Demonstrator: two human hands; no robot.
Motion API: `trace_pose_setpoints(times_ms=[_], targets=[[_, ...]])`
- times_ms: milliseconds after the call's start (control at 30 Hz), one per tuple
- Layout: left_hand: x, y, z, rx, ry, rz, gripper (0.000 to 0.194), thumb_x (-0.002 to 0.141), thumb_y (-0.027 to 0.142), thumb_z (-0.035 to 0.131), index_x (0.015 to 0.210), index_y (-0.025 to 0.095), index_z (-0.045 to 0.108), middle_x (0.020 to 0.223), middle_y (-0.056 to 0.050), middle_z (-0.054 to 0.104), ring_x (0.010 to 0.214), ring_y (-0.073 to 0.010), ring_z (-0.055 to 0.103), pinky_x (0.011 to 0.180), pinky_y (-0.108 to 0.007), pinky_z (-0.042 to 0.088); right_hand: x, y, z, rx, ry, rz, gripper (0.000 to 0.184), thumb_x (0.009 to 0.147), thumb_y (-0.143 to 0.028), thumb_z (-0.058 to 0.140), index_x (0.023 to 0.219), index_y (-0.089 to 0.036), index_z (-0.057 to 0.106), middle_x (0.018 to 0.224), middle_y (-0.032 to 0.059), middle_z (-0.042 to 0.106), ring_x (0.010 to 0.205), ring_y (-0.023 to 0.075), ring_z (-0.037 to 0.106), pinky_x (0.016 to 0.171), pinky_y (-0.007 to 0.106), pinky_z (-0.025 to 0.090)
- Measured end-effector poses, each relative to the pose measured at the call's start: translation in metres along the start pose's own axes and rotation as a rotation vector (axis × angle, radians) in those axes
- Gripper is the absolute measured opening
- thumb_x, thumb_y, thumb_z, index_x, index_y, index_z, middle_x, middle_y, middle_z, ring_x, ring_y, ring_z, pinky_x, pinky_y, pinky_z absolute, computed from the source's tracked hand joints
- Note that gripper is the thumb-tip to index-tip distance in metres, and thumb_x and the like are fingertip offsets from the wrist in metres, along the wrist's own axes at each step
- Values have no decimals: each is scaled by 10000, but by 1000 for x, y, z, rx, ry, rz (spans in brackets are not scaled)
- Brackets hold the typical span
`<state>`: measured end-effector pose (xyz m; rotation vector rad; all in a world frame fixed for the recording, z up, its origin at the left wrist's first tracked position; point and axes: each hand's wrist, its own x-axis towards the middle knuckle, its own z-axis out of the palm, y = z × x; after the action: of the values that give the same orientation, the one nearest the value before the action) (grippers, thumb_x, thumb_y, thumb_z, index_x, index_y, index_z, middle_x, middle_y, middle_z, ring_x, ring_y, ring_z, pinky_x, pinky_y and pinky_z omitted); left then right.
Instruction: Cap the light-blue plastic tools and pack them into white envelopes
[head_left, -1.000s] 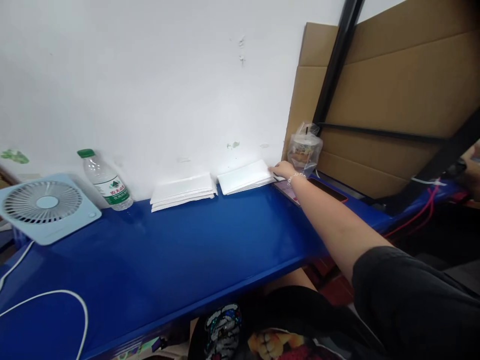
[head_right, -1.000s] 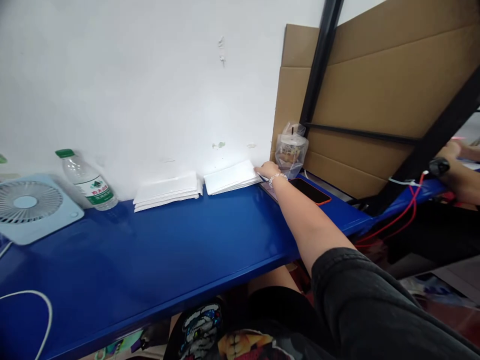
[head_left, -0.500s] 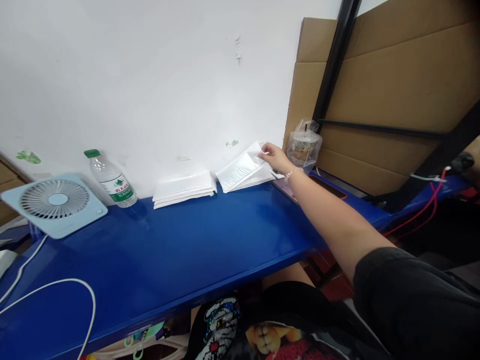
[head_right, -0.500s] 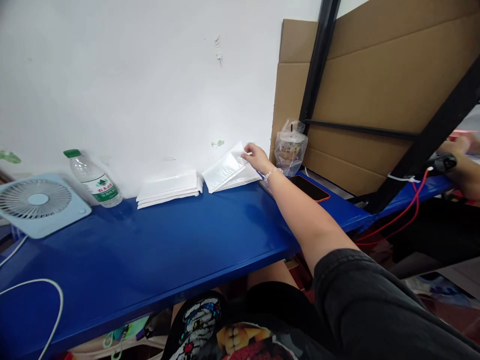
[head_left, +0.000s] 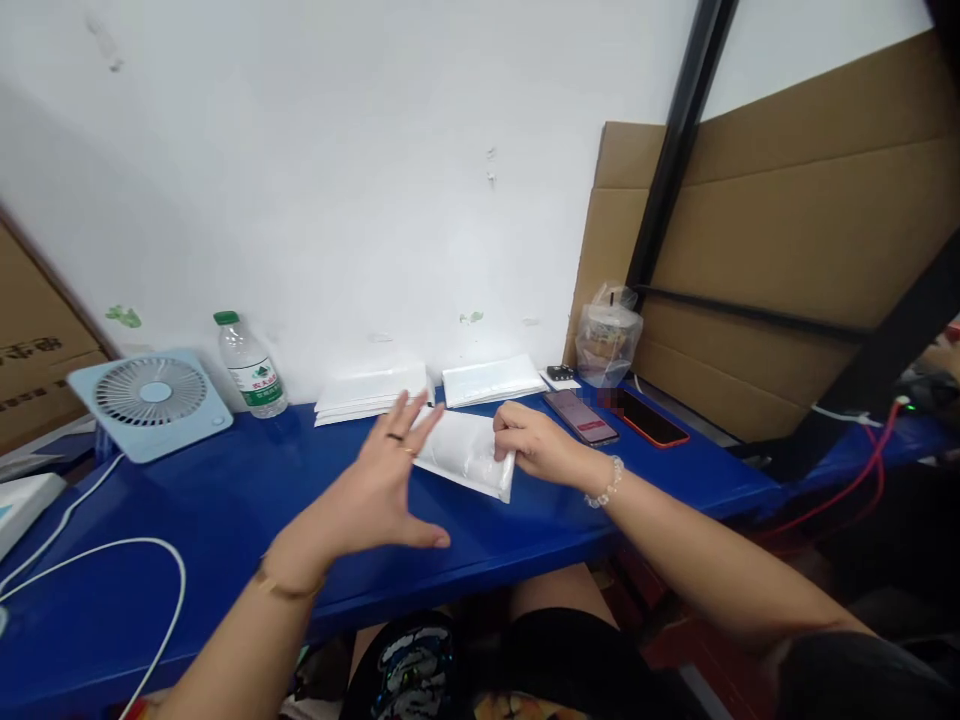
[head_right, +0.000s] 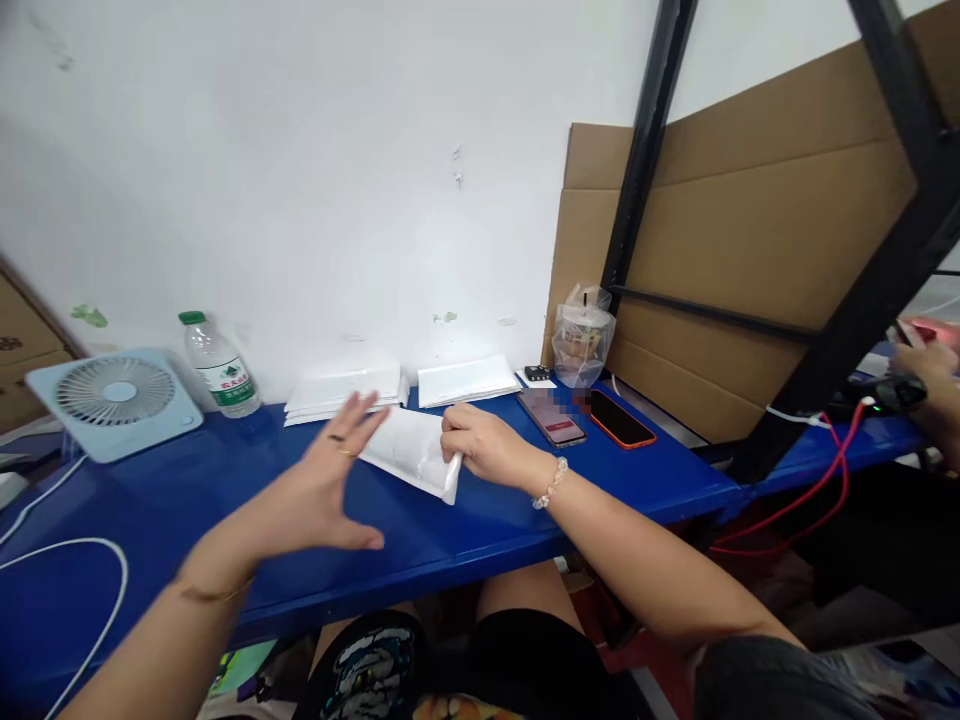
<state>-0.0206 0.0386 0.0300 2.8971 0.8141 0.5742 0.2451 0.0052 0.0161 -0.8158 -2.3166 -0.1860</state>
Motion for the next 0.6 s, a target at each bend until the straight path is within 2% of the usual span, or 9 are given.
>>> trace_pose_setpoints(times_ms=[33, 67, 133, 200, 267, 333, 400, 467, 600], targets=[[9, 2, 3, -1, -25, 12, 1168, 539, 619, 737, 1467, 251, 131, 1523, -111, 158, 1386, -375, 87, 1111, -535, 137, 6, -3, -1, 37, 54, 0, 299, 702, 55, 418, 697, -185, 596, 795, 39, 500, 768, 150, 490, 653, 261, 394], [18, 3, 6, -8, -53, 23, 1238, 491, 614, 757, 1472, 255, 92, 1528, -105, 149, 1391, -375, 55, 1118, -539, 85, 10, -5, -1, 84, 93, 14, 292, 697, 50, 424, 686, -191, 589, 790, 36, 499, 762, 150, 499, 650, 264, 402], [34, 3, 13, -37, -105, 28, 1171, 512, 543, 764, 1460, 261, 137, 1488, -98, 270, 1374, -357, 166, 1119, -537, 69, 15, -5, -1, 175, 154, 86, 258, 707, 15, 448, 659, -208, 569, 787, 34, 502, 751, 157, 514, 646, 276, 421], [44, -1, 17, -91, -132, 8, 995, 580, 446, 736, 1422, 260, 239, 1395, -84, 423, 1286, -313, 363, 1107, -481, 186, 13, 0, 1, 233, 188, 173, 230, 721, -32, 474, 629, -226, 557, 804, 37, 519, 750, 173, 523, 650, 301, 437], [47, -7, 17, -146, -138, -18, 863, 625, 365, 694, 1384, 244, 302, 1311, -69, 505, 1171, -261, 490, 1027, -382, 344, 5, 12, 6, 256, 208, 234, 225, 714, -60, 498, 614, -247, 576, 844, 44, 554, 786, 198, 535, 693, 343, 449], [48, -16, 14, -146, -133, -58, 782, 648, 313, 657, 1357, 228, 338, 1262, -62, 539, 1091, -232, 544, 915, -315, 430, -4, 25, 12, 275, 226, 291, 236, 681, -64, 531, 635, -277, 622, 875, 43, 597, 867, 233, 541, 795, 404, 441], [49, -23, 8, -53, -141, -96, 687, 662, 280, 627, 1311, 233, 404, 1203, -54, 572, 1036, -225, 570, 850, -300, 450, -10, 36, 20, 371, 268, 413, 241, 652, -74, 561, 677, -294, 656, 894, 36, 630, 938, 252, 539, 886, 442, 414], [54, -28, 1, 119, -153, -115, 604, 662, 266, 615, 1248, 237, 473, 1118, -55, 604, 972, -231, 588, 802, -309, 450, -9, 42, 29, 609, 387, 633, 199, 662, -122, 588, 750, -280, 670, 924, 29, 645, 954, 240, 555, 903, 430, 430], [81, -21, -15, 492, -172, -54, 508, 660, 245, 626, 1159, 207, 537, 1018, -90, 623, 897, -246, 596, 747, -336, 415, 7, 43, 52, 1392, 664, 1091, 150, 781, -314, 566, 882, -220, 624, 931, 34, 651, 828, 191, 626, 801, 398, 518]])
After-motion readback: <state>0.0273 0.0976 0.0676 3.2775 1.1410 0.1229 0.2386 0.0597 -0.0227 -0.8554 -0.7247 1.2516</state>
